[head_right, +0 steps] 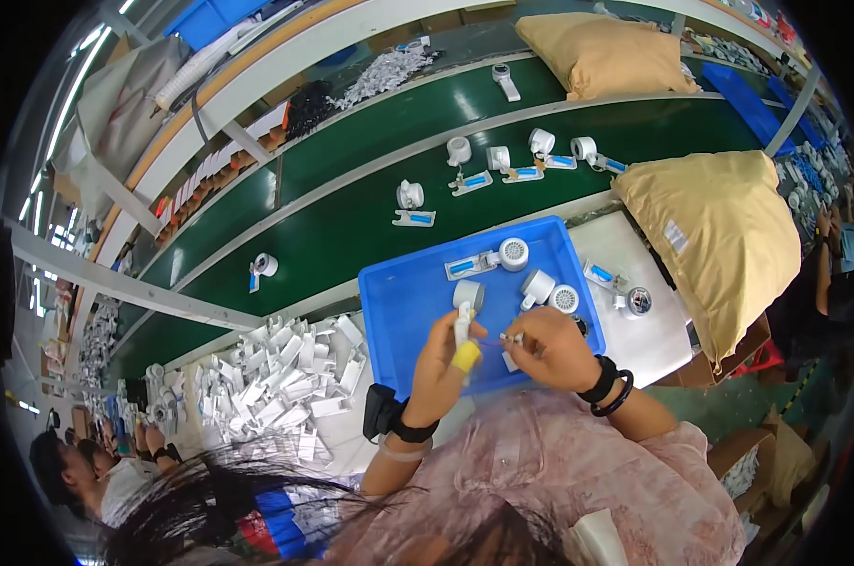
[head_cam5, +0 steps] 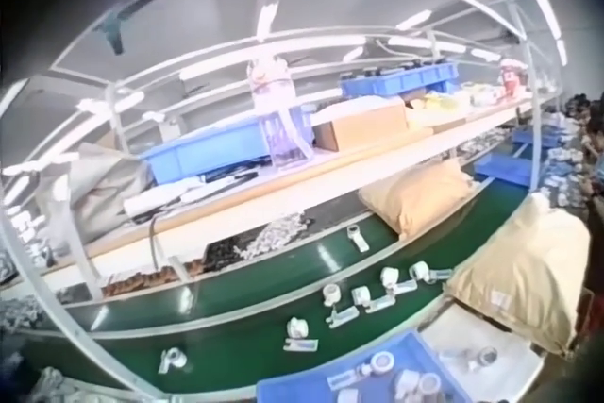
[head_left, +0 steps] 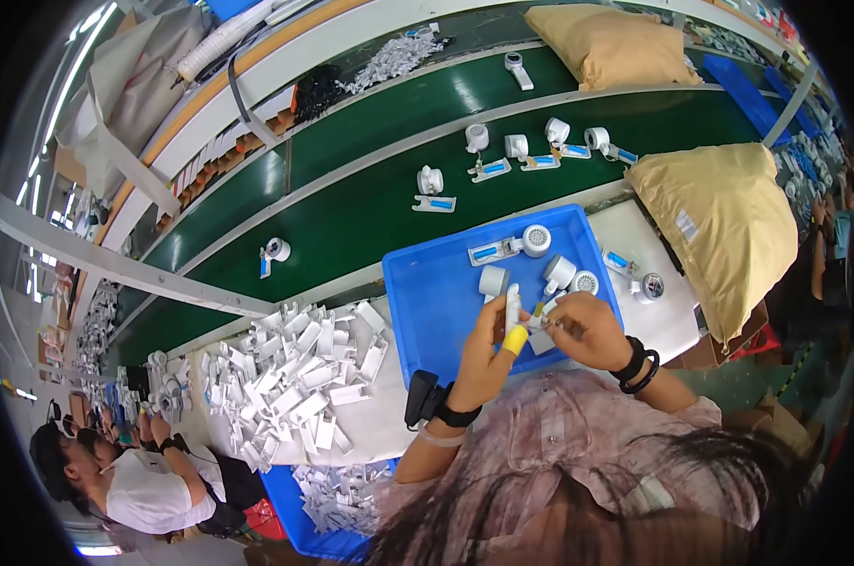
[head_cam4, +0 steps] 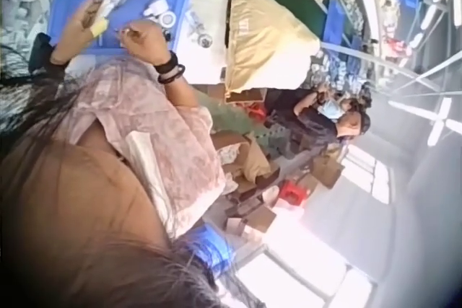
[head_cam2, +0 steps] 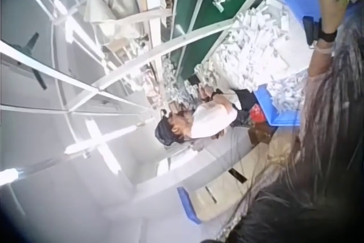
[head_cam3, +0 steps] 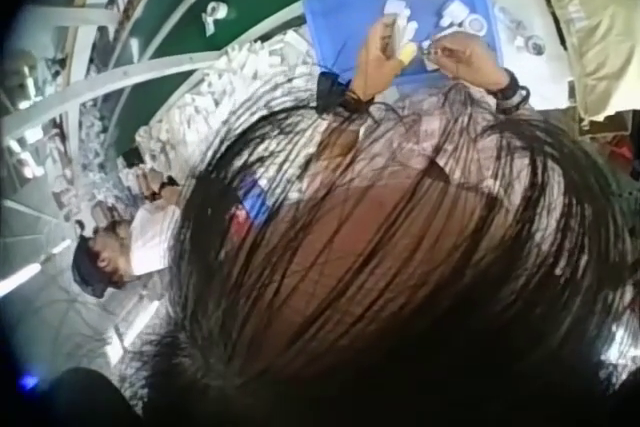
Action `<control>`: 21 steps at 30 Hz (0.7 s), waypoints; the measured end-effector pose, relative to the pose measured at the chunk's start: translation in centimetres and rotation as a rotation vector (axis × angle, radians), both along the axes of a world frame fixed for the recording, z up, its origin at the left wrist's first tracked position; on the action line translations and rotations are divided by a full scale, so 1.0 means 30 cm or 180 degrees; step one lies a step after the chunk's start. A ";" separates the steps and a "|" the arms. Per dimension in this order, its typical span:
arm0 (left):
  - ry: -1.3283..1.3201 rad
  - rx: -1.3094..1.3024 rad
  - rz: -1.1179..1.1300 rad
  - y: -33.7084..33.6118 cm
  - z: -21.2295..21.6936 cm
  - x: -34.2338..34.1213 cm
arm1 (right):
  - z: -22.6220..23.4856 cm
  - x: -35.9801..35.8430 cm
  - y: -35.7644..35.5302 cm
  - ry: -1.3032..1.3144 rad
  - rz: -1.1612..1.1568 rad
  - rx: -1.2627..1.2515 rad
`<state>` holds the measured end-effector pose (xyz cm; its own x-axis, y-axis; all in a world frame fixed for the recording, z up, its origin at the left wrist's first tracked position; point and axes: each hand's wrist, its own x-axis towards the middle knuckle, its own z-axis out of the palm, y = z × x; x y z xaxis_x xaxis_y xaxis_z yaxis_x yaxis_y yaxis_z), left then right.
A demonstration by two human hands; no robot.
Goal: The person assembles small fans by picking up a fan motor and a battery compartment from a blue tray, connecting the wires by hand, and placing the unit onto a conveyor belt.
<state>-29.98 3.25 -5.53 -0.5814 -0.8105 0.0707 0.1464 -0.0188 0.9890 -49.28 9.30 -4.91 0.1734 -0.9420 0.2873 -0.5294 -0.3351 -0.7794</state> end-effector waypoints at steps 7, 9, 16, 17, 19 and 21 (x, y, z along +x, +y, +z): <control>0.0319 0.1061 -0.0320 0.015 -0.066 -0.009 | -0.036 0.063 0.008 -0.0500 -0.1057 -0.0486; 0.0506 0.1348 -0.0054 0.024 -0.059 -0.023 | -0.045 0.074 0.023 -0.1126 -0.1016 -0.0205; 0.0515 0.1071 -0.0183 0.045 -0.049 -0.026 | -0.053 0.046 0.021 -0.0383 -0.0642 -0.0896; 0.0487 0.1011 -0.0186 0.049 -0.052 -0.025 | -0.049 0.050 0.019 -0.0370 -0.0669 -0.0997; 0.0456 0.0965 -0.0193 0.055 -0.047 -0.027 | -0.048 0.050 0.014 -0.0356 -0.0703 -0.1084; 0.0418 0.0851 -0.0176 0.061 -0.031 -0.031 | -0.051 0.045 0.008 -0.0359 -0.0618 -0.1149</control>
<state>-30.90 5.06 -6.45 -0.6252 -0.7779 -0.0636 0.2642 -0.2876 0.9206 -47.94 9.53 -6.45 -0.0488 -0.7896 0.6117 -0.5278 -0.4995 -0.6870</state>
